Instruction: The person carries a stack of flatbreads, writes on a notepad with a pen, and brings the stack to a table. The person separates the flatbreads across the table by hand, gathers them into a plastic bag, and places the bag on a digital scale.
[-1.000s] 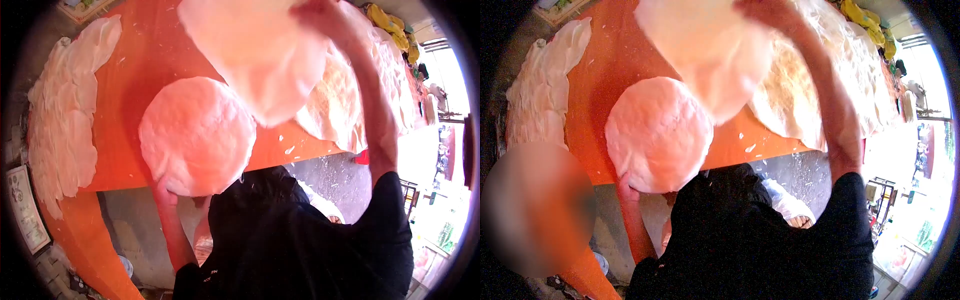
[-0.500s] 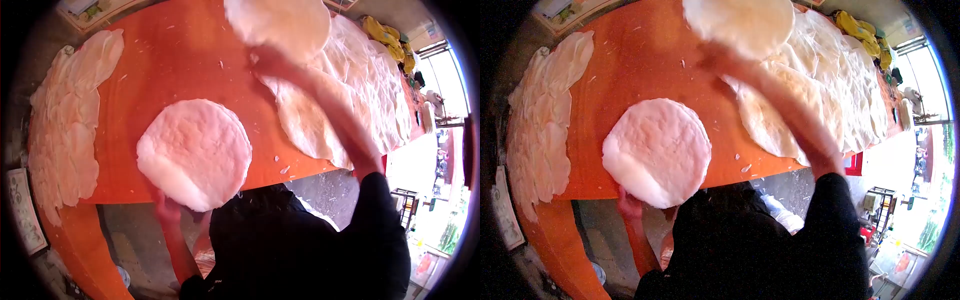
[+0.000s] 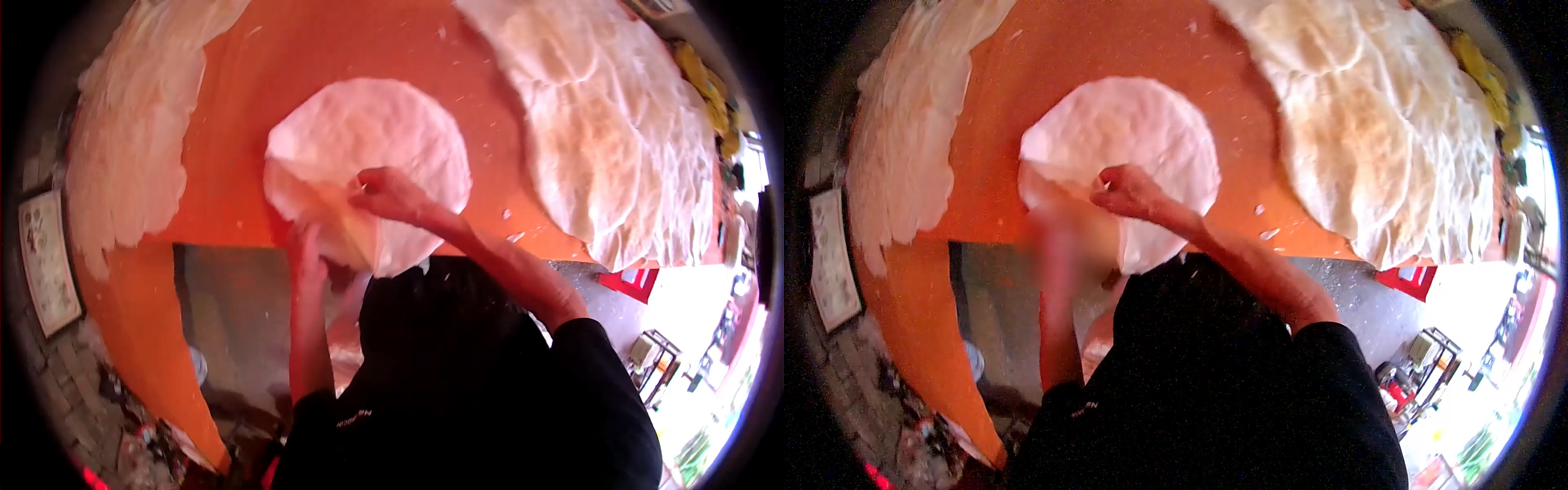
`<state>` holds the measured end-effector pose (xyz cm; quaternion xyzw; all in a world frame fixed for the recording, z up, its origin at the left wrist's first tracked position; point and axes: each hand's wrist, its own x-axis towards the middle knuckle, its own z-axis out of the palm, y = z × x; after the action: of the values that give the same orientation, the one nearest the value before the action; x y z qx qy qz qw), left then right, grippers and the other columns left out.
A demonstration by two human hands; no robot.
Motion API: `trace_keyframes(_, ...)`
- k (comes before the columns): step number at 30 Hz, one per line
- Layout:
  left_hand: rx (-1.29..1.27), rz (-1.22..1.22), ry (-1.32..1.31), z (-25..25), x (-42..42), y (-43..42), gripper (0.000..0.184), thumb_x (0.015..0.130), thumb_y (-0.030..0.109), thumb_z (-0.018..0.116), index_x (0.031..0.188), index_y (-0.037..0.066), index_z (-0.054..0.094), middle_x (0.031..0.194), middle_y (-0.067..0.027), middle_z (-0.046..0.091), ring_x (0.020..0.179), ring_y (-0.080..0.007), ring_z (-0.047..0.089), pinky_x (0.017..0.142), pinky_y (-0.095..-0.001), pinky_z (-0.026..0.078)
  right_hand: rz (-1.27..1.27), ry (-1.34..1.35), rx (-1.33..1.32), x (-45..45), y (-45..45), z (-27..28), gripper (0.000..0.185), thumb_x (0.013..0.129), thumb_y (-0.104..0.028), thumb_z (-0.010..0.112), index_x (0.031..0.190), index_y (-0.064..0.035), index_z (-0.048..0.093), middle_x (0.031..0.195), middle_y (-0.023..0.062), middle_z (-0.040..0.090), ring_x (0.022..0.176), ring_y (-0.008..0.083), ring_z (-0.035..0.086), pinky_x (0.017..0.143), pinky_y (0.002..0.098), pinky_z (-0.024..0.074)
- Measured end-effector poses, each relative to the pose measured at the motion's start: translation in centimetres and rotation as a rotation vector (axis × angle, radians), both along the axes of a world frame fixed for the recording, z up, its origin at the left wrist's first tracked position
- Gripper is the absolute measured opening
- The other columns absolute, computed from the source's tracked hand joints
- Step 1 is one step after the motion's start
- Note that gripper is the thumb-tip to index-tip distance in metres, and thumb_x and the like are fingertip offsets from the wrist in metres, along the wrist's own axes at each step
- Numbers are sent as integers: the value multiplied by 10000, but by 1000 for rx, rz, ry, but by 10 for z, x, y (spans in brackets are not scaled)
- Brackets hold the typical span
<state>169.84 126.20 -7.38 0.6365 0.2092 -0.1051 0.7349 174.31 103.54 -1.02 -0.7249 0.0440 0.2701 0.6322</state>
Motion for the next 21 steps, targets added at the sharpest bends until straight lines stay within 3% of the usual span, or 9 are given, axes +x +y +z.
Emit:
trace_keyframes(1,2,17,30,34,7,-21,324,838,61,564,1155,-5,548,1096,-97,598,1007,-189,569,867,-304,461,25,14,25,-5,4,4,229,782,-160,623,951,-11,661,775,85,658,782,180,631,715,334,502)
trace_keyframes(4,-152,40,64,35,7,-21,309,848,41,565,1154,2,552,1097,-65,600,978,-167,577,861,-295,459,-1,-113,155,-17,5,5,152,815,-142,610,753,-5,635,649,8,603,633,74,551,562,287,454)
trace_keyframes(6,-205,11,25,33,6,-17,290,866,37,571,1154,7,553,1099,-56,599,979,-161,574,855,-293,459,-234,-259,244,-22,-2,-5,186,845,-189,610,913,-24,662,760,73,646,778,180,621,693,340,498)
trace_keyframes(8,-262,18,-12,46,7,-24,275,873,49,585,1144,9,556,1087,-55,601,991,-167,576,857,-295,464,-155,-144,-12,-10,2,-13,182,846,-196,618,882,-21,654,752,56,644,759,196,626,661,355,488)
trace_keyframes(10,-222,-17,-28,45,4,-27,293,873,50,587,1161,16,548,1107,-59,593,1017,-177,571,872,-310,464,49,-396,-388,-13,6,-2,139,851,-150,605,852,-15,640,737,30,636,730,180,623,620,338,477)
trace_keyframes(14,-311,24,-60,49,-3,-16,353,872,48,590,1216,36,513,1176,-71,564,1091,-206,548,910,-346,462,11,-168,-67,9,-41,41,138,838,-164,624,843,-26,637,725,11,628,702,99,609,586,269,499)
trace_keyframes(15,-442,-32,-18,46,-6,-3,371,878,52,584,1238,47,495,1213,-81,545,1120,-217,532,926,-362,457,-124,-19,66,22,-67,47,140,825,-163,627,789,-28,622,673,16,613,632,112,590,560,310,493)
trace_keyframes(17,-317,58,30,38,-12,10,354,884,65,582,1229,47,505,1175,-85,569,1071,-220,564,908,-374,473,-254,-145,41,41,-123,76,142,807,-153,634,741,-29,613,622,20,597,561,118,554,532,342,481)
trace_keyframes(21,-258,59,37,-3,-27,39,286,866,48,572,1149,27,533,1077,-82,600,959,-210,604,837,-361,504,-252,-845,-834,97,-233,138,128,806,-129,616,727,-29,614,590,44,571,540,165,523,530,347,465)
